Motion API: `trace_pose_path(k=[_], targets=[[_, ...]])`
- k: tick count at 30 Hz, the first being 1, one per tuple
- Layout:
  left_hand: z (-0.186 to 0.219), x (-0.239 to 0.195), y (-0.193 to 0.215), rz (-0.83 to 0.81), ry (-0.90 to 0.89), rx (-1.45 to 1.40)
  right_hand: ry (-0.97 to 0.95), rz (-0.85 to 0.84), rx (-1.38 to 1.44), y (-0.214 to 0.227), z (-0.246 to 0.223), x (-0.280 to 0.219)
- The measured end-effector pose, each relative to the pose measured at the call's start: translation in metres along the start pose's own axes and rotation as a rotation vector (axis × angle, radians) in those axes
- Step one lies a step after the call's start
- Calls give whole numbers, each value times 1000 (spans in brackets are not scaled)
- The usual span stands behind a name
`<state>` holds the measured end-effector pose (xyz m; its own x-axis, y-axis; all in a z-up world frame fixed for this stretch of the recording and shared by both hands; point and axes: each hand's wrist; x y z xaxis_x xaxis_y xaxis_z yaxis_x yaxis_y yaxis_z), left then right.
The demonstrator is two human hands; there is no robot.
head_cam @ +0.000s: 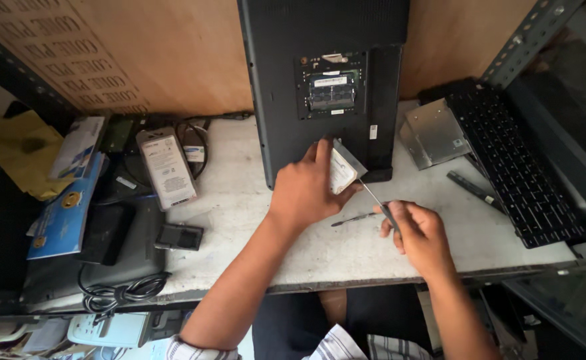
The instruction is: The person removes a hard drive from the bottom of a laptop using a screwdriver, then unpacks a new hard drive from its box. The person handles the old drive and the new drive but does not complete the installation within the clip.
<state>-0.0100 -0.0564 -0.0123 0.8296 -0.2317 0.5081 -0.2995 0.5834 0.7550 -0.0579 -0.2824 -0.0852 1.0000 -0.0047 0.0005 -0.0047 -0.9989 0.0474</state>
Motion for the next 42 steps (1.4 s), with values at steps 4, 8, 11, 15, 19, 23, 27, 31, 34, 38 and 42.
trace_pose_path(k=[4,8,11,15,19,23,27,31,34,38,42], targets=[[-1,1,-2,-21,17,19,257,93,-152,-3,7,-5],[0,-1,-3,-1,3,21,367,110,-167,-7,7,-8],[-1,1,0,-29,16,25,67,42,-116,-5,-1,-5],[-1,1,2,-35,-1,59,337,58,-229,-9,-5,-7],[-2,0,1,-29,-7,45,218,144,-269,-11,-3,-11],[-4,1,3,-73,-4,67,155,83,-160,-9,-3,-9],[-6,1,3,-46,-68,48,385,82,-328,-4,-6,-12],[4,-2,-4,-180,-24,68,-31,-50,-225,17,-16,-22],[16,-8,-15,-210,-42,17,58,23,-296,38,-18,-35],[32,-17,-28,-240,-54,-26,14,5,-245,57,-16,-42],[33,-18,-33,-295,-30,-25,-91,8,-196,66,-10,-38]])
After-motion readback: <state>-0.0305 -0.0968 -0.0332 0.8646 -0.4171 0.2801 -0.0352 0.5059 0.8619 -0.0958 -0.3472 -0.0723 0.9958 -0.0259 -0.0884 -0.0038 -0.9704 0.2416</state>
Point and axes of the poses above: each hand's wrist, its own x-axis towards the middle knuckle, its own y-axis out of the back of the hand, z = x × y
